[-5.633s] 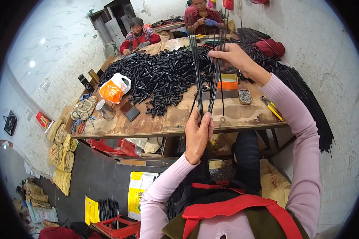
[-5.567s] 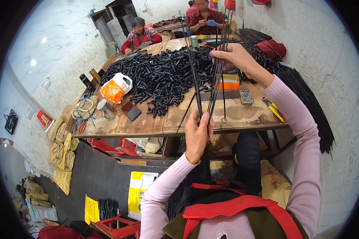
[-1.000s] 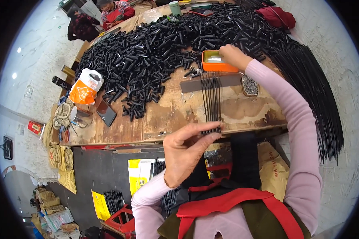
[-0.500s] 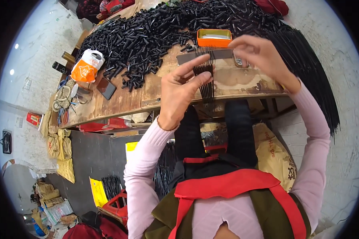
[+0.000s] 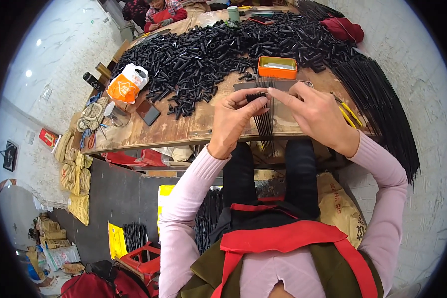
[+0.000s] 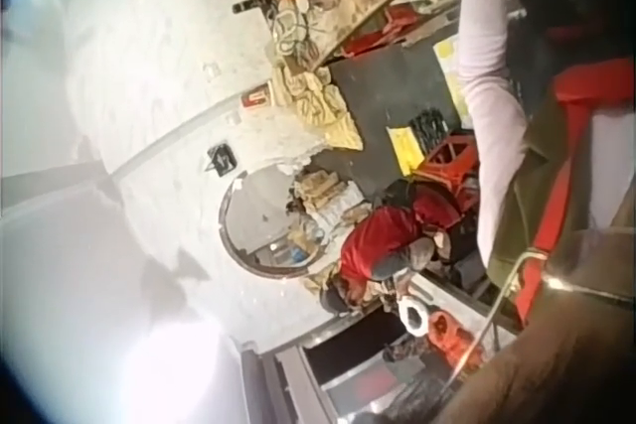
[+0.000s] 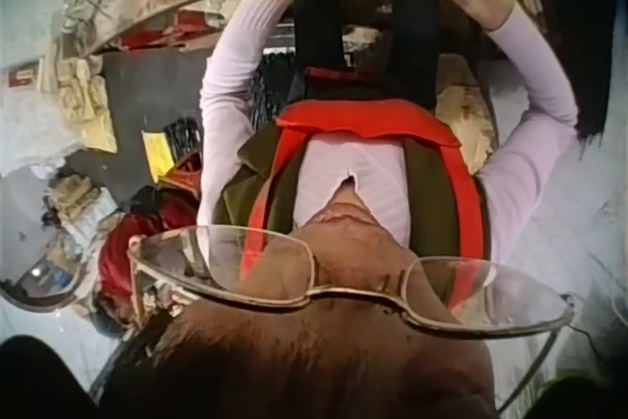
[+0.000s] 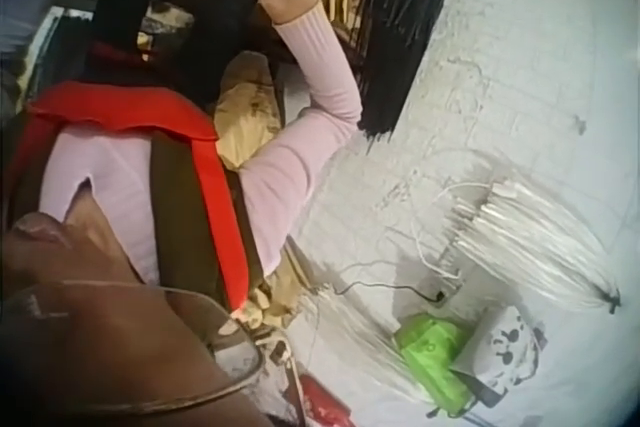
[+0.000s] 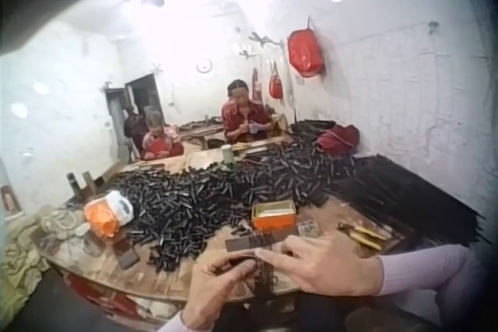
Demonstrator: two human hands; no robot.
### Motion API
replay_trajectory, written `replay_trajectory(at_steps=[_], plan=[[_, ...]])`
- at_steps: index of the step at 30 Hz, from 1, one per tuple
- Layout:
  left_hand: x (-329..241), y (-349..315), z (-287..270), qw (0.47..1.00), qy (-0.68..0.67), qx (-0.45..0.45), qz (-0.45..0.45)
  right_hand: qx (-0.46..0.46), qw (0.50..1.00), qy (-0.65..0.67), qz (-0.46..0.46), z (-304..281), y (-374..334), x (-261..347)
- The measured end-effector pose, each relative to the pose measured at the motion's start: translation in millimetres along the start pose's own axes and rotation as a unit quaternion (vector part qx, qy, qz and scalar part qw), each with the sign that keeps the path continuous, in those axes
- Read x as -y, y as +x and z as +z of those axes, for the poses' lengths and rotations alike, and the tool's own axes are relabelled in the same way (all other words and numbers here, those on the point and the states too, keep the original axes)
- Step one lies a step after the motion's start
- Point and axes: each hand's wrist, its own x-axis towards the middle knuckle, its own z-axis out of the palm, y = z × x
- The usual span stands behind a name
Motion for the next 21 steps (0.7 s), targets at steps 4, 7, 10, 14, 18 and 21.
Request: replay_trajectory(at_steps=[4,7,10,14,18,21], plan=[[0,3,-4,1.000,-0.003,-0.012,0.004,0.041,0.999,-0.001,0.023,4,0,2],[-2,3,-3,1.000,-0.004,-0.018,-0.003,0.080,0.996,-0.001,0.050,3,-1,5],[-1,3,-3,1.000,0.003,-0.017,0.001,0.086,0.995,-0.004,0.058,2,0,9],[-1,3,-2,1.000,0.000,-0.019,0.001,0.074,0.996,-0.004,0.056,3,-1,9],[-3,2,0,1.000,0.010,-0.016,-0.004,0.059,0.998,-0.011,0.030,3,-3,-1],[-2,2,0,1.000,0.009,-0.007,-0.004,0.046,0.999,-0.009,-0.003,-1,-1,-13]])
